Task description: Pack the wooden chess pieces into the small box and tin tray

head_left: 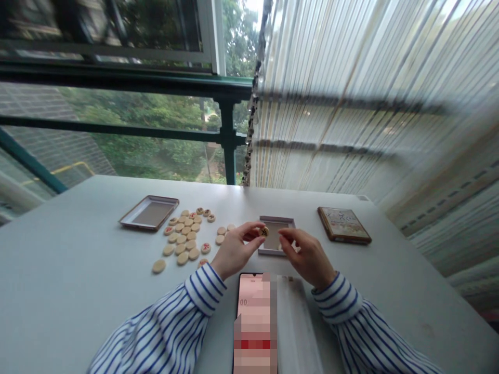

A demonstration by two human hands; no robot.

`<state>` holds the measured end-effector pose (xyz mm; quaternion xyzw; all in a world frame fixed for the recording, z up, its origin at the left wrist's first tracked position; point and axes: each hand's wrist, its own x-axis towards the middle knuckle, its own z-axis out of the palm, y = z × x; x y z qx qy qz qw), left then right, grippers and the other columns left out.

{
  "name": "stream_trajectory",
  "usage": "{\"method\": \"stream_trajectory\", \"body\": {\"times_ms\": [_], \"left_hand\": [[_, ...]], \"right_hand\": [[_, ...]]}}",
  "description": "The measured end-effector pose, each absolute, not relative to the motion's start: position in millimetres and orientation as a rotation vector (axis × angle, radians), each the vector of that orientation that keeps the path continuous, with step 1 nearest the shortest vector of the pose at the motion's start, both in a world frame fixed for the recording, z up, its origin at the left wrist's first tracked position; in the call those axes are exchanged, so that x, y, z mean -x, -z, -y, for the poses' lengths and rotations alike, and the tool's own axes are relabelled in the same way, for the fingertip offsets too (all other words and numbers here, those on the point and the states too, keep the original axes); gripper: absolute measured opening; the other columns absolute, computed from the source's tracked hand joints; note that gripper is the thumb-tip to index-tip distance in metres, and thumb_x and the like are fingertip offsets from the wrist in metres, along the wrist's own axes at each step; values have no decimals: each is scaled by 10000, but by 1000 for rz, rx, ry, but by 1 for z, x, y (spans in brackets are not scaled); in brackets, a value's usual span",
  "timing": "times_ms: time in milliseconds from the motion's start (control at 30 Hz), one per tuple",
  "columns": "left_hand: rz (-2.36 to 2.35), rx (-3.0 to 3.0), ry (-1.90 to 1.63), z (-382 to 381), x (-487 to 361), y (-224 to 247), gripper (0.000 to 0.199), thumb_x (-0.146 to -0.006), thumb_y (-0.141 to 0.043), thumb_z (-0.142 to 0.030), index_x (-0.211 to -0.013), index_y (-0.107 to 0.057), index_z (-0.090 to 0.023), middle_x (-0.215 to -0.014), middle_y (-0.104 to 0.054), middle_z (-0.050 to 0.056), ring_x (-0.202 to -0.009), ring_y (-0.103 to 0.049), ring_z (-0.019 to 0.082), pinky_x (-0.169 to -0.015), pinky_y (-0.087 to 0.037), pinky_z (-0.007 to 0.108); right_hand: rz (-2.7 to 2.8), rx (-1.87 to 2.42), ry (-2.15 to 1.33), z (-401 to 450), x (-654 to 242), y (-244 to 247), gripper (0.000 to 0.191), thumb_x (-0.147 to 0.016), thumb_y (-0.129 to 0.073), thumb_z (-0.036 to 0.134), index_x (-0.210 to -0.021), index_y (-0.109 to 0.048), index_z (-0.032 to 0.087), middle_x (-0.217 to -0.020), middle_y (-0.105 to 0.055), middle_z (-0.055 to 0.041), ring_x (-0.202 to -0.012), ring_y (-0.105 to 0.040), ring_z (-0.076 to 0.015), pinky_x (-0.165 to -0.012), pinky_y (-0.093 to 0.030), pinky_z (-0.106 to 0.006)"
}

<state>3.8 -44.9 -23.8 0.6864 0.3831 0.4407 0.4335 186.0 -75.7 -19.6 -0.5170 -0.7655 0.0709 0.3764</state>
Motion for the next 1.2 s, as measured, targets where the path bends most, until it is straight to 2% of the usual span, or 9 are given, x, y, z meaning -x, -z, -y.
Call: {"method": "stream_trajectory", "body": {"times_ms": [333,667,1033,1200], "left_hand": [[-945,-1710,-1121,49,-24,47,241,-746,-593,-214,-983,-598,-168,-826,-667,27,-765,-615,129,-731,-490,249],[-927,-1775,-1138,57,-20,52,238,-753,-597,-209,-987,-635,-186,-821,-674,11,-749,-600,116,-719,-481,226],[-943,-1845,-1178,57,-17,55,255,-723,-636,-228,-972,-639,-169,-821,-671,28,-743,-598,128,-720,-483,249],[-900,-1834,-1170,55,-16,52,186,-780,-570,-221,-941,-647,-168,-868,-674,42,-793,-602,132,-730,-482,246]], "right_hand": [[1902,1290,-242,79,-189,33,152,-810,-499,203,-928,-590,171,-798,-651,-50,-677,-585,-133,-623,-467,-258],[1842,1277,-502,83,-185,37,207,-822,-491,225,-990,-609,199,-852,-676,-44,-670,-596,-122,-577,-464,-228],[1698,1293,-715,81,-182,37,182,-802,-523,240,-930,-641,185,-830,-681,-36,-641,-583,-115,-538,-442,-216],[1709,1304,-694,81,-183,40,188,-803,-525,268,-917,-648,182,-803,-677,-36,-625,-568,-113,-535,-430,-221]]}}
